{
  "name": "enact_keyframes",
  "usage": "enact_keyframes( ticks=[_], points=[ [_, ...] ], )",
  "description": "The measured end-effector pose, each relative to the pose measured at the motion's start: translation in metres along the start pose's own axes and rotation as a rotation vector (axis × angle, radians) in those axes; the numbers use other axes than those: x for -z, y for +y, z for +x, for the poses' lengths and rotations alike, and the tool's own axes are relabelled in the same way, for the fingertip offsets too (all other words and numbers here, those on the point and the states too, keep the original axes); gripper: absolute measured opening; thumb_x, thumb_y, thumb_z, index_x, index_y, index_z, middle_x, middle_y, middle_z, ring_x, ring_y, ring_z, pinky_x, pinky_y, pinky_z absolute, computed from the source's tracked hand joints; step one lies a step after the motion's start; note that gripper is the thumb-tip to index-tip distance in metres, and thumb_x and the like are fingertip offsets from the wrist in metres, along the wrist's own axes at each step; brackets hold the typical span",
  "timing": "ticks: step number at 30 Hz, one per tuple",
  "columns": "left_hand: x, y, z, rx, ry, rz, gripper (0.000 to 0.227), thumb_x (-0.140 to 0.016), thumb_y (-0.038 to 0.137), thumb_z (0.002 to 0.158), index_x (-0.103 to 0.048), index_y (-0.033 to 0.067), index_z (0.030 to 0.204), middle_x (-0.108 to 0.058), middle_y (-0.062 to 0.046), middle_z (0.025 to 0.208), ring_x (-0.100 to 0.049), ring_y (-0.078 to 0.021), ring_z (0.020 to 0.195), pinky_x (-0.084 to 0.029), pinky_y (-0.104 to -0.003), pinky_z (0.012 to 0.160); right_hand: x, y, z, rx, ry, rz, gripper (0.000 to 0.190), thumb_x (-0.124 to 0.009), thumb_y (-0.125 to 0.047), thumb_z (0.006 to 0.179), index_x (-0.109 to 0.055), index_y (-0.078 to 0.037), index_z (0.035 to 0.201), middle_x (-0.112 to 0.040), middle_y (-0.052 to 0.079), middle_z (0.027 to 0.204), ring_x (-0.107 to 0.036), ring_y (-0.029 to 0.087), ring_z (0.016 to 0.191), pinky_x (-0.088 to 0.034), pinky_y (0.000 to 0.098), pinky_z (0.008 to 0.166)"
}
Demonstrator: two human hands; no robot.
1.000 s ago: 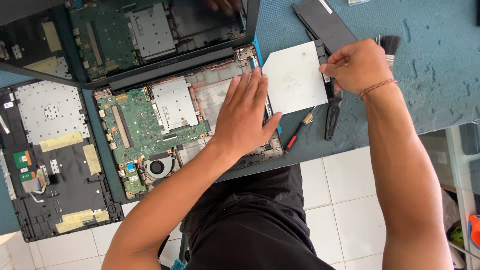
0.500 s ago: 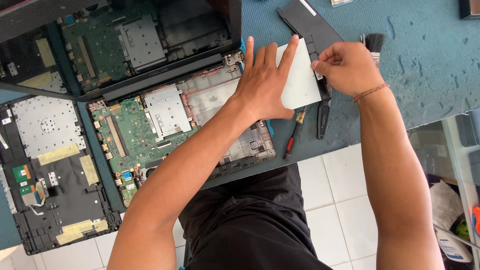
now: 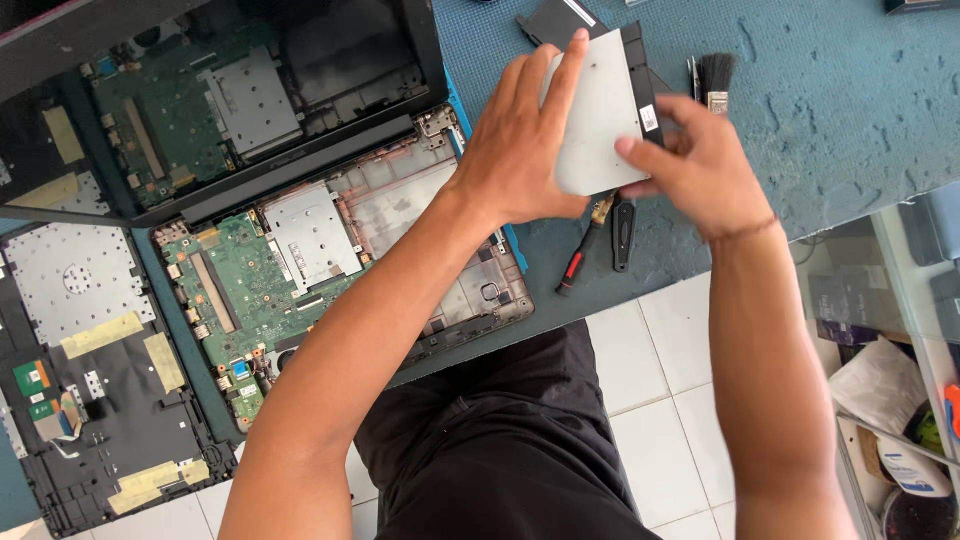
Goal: The person disassembles a laptop by removing the battery and a metal cover plate. They use a plastic spudger to pry the battery and a screwdriver to remove screws before lifting the components out.
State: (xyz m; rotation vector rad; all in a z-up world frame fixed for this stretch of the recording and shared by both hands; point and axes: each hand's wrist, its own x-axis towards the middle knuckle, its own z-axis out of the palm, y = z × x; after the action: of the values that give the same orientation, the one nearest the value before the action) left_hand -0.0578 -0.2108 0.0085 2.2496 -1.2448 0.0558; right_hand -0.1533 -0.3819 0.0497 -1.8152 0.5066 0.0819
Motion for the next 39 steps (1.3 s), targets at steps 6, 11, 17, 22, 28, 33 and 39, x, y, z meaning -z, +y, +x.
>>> enact_keyframes(
  ticks=[6, 11, 17, 22, 28, 33, 39],
  points=[
    [-0.005, -0.004, 0.0, -0.015, 0.02, -0.045, 0.137, -0.091, 0.054, 0.057, -0.002, 0.0055, 0.149, -0.035, -0.015, 0.136, -0.04, -0.0345, 0.123, -0.043, -0.041, 0.103, -0.015, 0.027, -0.03, -0.179, 0.03, 0.239, 0.028, -0.071, -0.001, 0.078, -0.052, 0.007, 0.098, -0.069, 0.019, 0.087, -0.068, 0.022, 0.08, -0.063, 0.0307, 0.072],
    [0.002, 0.001, 0.006, -0.036, 0.055, 0.06, 0.138, -0.095, 0.05, 0.056, -0.004, 0.0029, 0.148, -0.035, -0.015, 0.135, -0.04, -0.0327, 0.119, -0.043, -0.038, 0.103, -0.021, 0.04, -0.034, -0.112, 0.074, 0.241, 0.014, -0.069, -0.001, 0.083, -0.061, 0.006, 0.092, -0.066, 0.014, 0.078, -0.066, 0.017, 0.073, -0.064, 0.0288, 0.064],
    [0.02, 0.006, 0.014, 0.053, 0.109, 0.14, 0.133, -0.101, 0.051, 0.055, -0.014, 0.0044, 0.144, -0.035, -0.019, 0.14, -0.039, -0.0372, 0.129, -0.042, -0.04, 0.109, -0.027, 0.034, -0.038, -0.124, 0.076, 0.044, 0.012, -0.069, -0.003, 0.082, -0.067, 0.003, 0.092, -0.066, 0.011, 0.073, -0.065, 0.015, 0.063, -0.061, 0.0244, 0.059],
    [0.035, 0.006, 0.018, 0.101, 0.138, 0.03, 0.131, -0.104, 0.052, 0.055, -0.019, 0.007, 0.143, -0.033, -0.016, 0.144, -0.041, -0.0373, 0.126, -0.043, -0.043, 0.107, -0.031, 0.057, -0.032, 0.158, 0.141, -0.567, 0.021, -0.065, -0.019, 0.079, -0.071, -0.01, 0.097, -0.07, -0.001, 0.073, -0.065, 0.015, 0.066, -0.048, 0.0305, 0.072],
    [0.053, 0.002, 0.018, -0.024, 0.058, -0.03, 0.127, -0.1, 0.048, 0.056, -0.017, 0.0044, 0.142, -0.033, -0.019, 0.143, -0.034, -0.0409, 0.132, -0.035, -0.045, 0.114, -0.006, 0.064, -0.021, 0.281, 0.182, -0.818, 0.017, -0.055, -0.015, 0.084, -0.049, -0.009, 0.07, -0.06, 0.002, 0.061, -0.055, 0.033, 0.059, -0.038, 0.0396, 0.057],
    [0.062, 0.007, 0.021, -0.425, -0.224, 0.265, 0.142, -0.097, 0.053, 0.038, -0.021, -0.0107, 0.139, -0.035, -0.023, 0.135, -0.038, -0.04, 0.126, -0.029, -0.048, 0.114, 0.015, 0.052, -0.016, 0.087, 0.176, -0.499, 0.022, -0.053, -0.01, 0.086, -0.071, -0.012, 0.099, -0.067, 0.0, 0.064, -0.069, 0.008, 0.066, -0.047, 0.018, 0.076],
    [0.028, 0.005, 0.021, -0.481, -0.418, 0.195, 0.143, -0.097, 0.041, 0.024, -0.027, -0.005, 0.14, -0.036, -0.021, 0.136, -0.033, -0.0384, 0.131, -0.023, -0.047, 0.114, 0.024, 0.04, -0.016, -0.008, 0.214, -0.284, 0.019, -0.052, -0.004, 0.089, -0.067, -0.004, 0.101, -0.066, 0.006, 0.069, -0.067, 0.013, 0.059, -0.054, 0.0212, 0.058]
  ],
)
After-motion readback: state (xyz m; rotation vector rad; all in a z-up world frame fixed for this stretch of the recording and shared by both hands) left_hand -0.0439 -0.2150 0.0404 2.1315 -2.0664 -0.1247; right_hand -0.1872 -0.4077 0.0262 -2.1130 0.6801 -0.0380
